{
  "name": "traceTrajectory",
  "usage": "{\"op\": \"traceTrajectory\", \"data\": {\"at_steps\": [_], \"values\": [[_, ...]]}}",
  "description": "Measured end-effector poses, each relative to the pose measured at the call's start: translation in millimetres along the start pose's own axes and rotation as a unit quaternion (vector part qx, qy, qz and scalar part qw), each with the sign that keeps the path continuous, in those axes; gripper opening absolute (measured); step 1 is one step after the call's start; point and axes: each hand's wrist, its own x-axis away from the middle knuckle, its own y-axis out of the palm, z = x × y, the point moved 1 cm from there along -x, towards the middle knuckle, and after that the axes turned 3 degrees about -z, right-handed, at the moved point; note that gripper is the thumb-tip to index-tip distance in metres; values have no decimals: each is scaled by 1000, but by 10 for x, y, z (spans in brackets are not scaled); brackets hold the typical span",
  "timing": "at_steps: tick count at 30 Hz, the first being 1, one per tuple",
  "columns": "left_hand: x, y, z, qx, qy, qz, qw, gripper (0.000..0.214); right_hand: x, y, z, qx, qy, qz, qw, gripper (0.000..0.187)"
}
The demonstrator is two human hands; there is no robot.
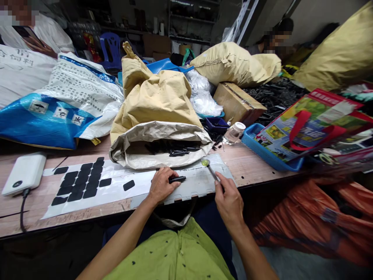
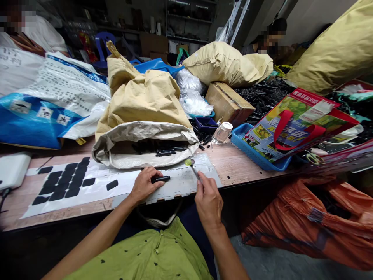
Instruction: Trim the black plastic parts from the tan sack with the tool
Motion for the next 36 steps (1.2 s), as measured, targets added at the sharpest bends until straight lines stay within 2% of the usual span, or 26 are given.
{"op": "traceTrajectory", "data": {"at_steps": [3, 6, 11, 14, 16, 18, 20, 22, 25, 27, 30, 33, 36], "values": [[7, 7, -8, 1, 7, 1, 1000, 17, -239, 51, 339, 126, 32, 32, 991, 37], [7, 23, -36, 0, 15, 2, 1000, 17, -392, 179, 554, 189, 47, 52, 979, 33], [-12, 3, -64, -9, 34, -9, 999, 12, -406, 329, 572, 237, 52, 104, 965, 32], [100, -61, 36, 1, 68, -16, 998, 18, -379, 338, 539, 257, 43, 103, 960, 31], [293, -85, 151, 40, 92, -54, 993, 25, -375, 333, 534, 266, 42, 97, 958, 31], [561, -51, 252, 88, 108, -138, 981, 28, -377, 331, 537, 274, 42, 93, 956, 32], [833, 51, 282, 94, 115, -220, 964, 29, -381, 335, 542, 280, 44, 92, 955, 33], [1027, 198, 198, 53, 90, -246, 964, 33, -383, 341, 545, 282, 44, 90, 954, 33], [1127, 422, -111, -26, -38, -238, 970, 38, -381, 343, 542, 280, 39, 84, 955, 33], [1122, 525, -340, -60, -100, -227, 967, 37, -379, 340, 538, 276, 38, 82, 957, 33], [1127, 585, -552, -85, -123, -224, 963, 40, -376, 332, 533, 272, 41, 82, 958, 33], [1169, 531, -483, -123, -132, -255, 950, 46, -376, 331, 531, 273, 39, 81, 958, 33], [1115, 380, -98, -131, -59, -268, 953, 34, -380, 336, 536, 279, 36, 82, 956, 33]]}}
